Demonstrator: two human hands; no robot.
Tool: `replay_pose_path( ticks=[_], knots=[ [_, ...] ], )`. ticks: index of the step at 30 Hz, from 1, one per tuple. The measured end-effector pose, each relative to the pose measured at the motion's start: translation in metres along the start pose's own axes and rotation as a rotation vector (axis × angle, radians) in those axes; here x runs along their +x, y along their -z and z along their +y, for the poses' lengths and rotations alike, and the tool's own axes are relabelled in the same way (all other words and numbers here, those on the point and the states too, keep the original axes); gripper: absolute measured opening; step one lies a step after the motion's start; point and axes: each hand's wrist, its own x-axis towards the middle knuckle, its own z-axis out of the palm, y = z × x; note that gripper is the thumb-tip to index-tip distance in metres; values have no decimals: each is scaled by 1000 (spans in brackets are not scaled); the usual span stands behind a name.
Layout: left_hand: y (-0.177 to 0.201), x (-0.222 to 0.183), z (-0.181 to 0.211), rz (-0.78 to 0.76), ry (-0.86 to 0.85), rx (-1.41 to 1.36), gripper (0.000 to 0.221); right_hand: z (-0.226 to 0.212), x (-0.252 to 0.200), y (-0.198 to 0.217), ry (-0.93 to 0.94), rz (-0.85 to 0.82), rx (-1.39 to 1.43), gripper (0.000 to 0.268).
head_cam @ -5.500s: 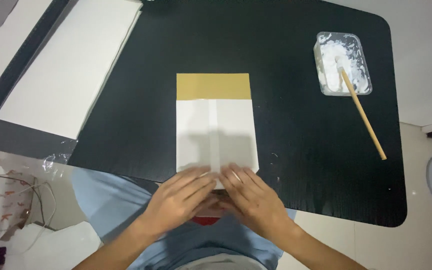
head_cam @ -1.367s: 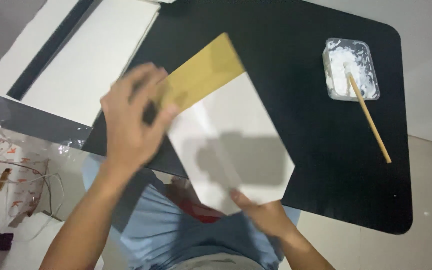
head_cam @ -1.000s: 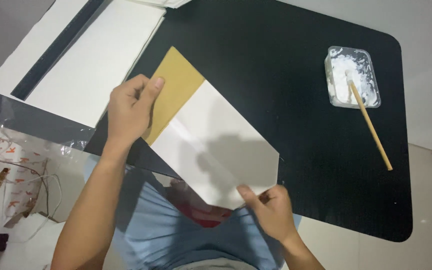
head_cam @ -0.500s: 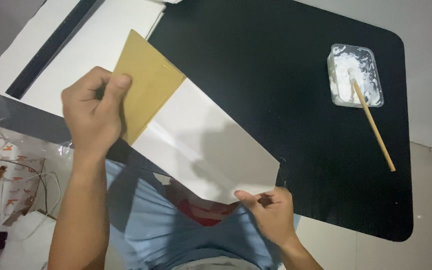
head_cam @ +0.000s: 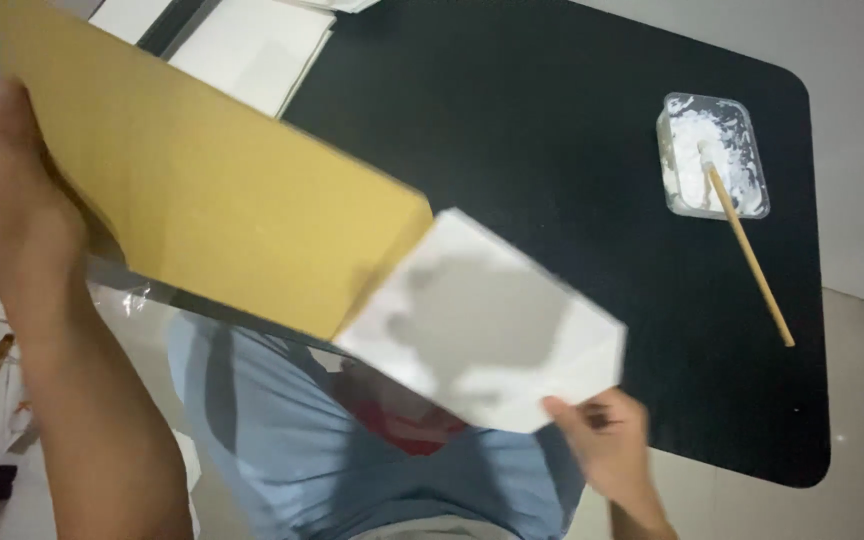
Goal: Folding paper and applying glue with a brush to assemble a paper bag.
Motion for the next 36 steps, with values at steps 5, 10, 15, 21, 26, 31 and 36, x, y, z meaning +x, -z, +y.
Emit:
replay_pose_path(
  ticks=[5, 10, 15, 21, 26, 31, 36],
  knots=[
    [-7, -5, -24, -99, 239, 31, 33, 7, 5, 75, 82, 404, 46, 5],
    [-57, -13, 54, -418, 335, 55, 15, -42, 7, 79, 263, 471, -49, 21],
    [-101, -33, 71, -677, 386, 12, 49, -38, 31, 75, 237, 333, 158, 17],
    [-102, -23, 96, -728, 29, -7, 42, -77, 57, 51, 204, 152, -157, 19],
    [-77, 15, 165, -747, 34, -339, 30, -115, 73, 26, 217, -118, -196, 22],
    [-103, 16, 196, -874, -108, -319, 44, -152, 86, -5, 207, -262, -395, 24],
    [-116, 24, 192, -912, -165, -322, 25, -177, 97, -31, 359, -358, -416, 30]
  ],
)
